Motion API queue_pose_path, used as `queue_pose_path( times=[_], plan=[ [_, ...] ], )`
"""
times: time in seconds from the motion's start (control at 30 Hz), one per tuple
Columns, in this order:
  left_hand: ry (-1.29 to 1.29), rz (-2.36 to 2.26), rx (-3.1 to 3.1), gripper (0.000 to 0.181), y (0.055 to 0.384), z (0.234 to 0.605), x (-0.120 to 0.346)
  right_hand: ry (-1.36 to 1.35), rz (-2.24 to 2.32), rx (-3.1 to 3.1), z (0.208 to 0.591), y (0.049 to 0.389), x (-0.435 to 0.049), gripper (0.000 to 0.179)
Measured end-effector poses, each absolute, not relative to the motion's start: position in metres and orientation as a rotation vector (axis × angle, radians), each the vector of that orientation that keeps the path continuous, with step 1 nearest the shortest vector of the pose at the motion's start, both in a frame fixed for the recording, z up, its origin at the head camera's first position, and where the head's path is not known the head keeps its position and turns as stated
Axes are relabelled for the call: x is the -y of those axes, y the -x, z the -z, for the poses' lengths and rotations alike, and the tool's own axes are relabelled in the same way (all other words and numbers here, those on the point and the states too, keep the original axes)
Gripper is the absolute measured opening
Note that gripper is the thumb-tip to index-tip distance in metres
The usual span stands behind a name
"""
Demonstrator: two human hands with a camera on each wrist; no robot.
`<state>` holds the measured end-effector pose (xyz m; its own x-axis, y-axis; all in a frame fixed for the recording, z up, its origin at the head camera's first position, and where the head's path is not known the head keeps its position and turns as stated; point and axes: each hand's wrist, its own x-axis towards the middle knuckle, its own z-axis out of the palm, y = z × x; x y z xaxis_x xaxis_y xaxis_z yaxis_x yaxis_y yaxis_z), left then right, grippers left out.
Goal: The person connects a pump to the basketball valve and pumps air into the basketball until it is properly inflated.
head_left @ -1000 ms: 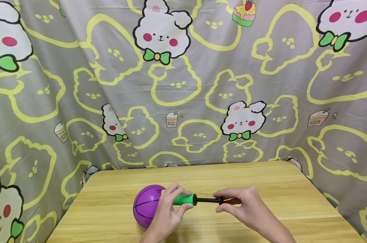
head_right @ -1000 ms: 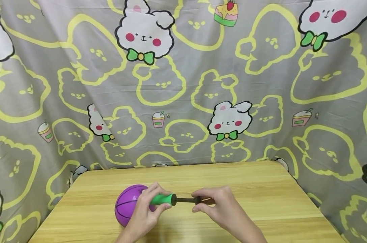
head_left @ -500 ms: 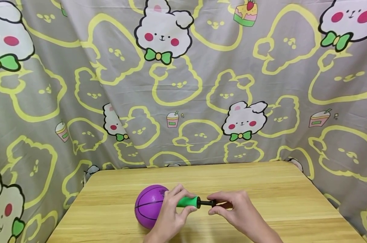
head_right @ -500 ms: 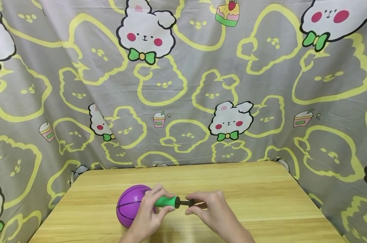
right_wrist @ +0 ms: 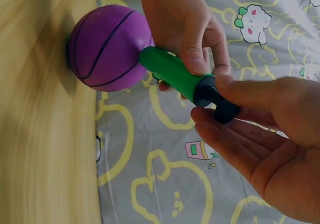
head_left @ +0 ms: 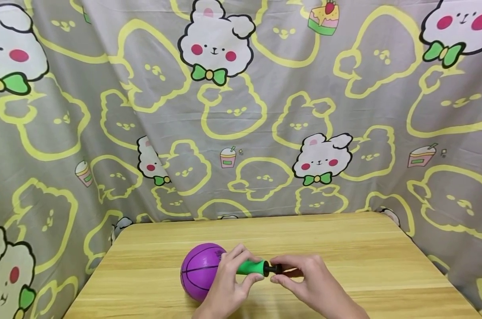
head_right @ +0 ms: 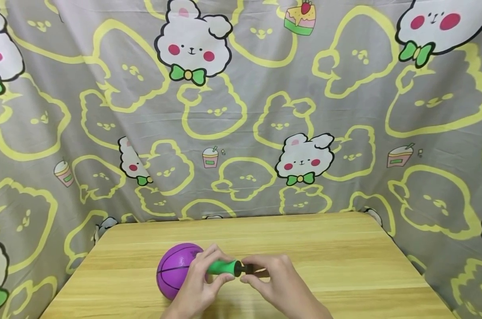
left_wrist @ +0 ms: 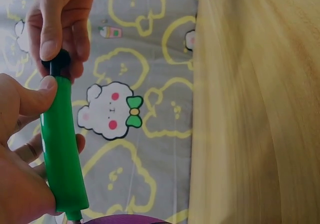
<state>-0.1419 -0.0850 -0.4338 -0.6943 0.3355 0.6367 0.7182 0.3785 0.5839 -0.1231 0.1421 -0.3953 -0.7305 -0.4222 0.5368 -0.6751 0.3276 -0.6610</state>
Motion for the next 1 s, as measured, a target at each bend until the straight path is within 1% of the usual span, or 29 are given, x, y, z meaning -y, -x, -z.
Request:
queue_pose_path(
  times=[0.17,0.47,0.63,0.8,1.0],
  plan=[
    [0.906,1.271,2.256,0.022,0.143,0.432,0.084,-0.978,-1.294,2.338,0.391,0.122,-0.149,0.020],
    [0.891,1.244,2.200,0.022,0.148,0.430,0.090,-1.009,-1.331,2.315,0.382,0.122,-0.167,0.023],
    [0.848,1.239,2.220,0.023,0.150,0.430,0.097,-0.997,-1.326,2.342,0.374,0.119,-0.179,0.023],
    [0.809,1.246,2.221,0.023,0.151,0.429,0.103,-0.972,-1.324,2.341,0.364,0.118,-0.192,0.025],
    [0.829,1.261,2.210,0.022,0.152,0.426,0.105,-1.006,-1.333,2.327,0.358,0.118,-0.202,0.028]
  ],
)
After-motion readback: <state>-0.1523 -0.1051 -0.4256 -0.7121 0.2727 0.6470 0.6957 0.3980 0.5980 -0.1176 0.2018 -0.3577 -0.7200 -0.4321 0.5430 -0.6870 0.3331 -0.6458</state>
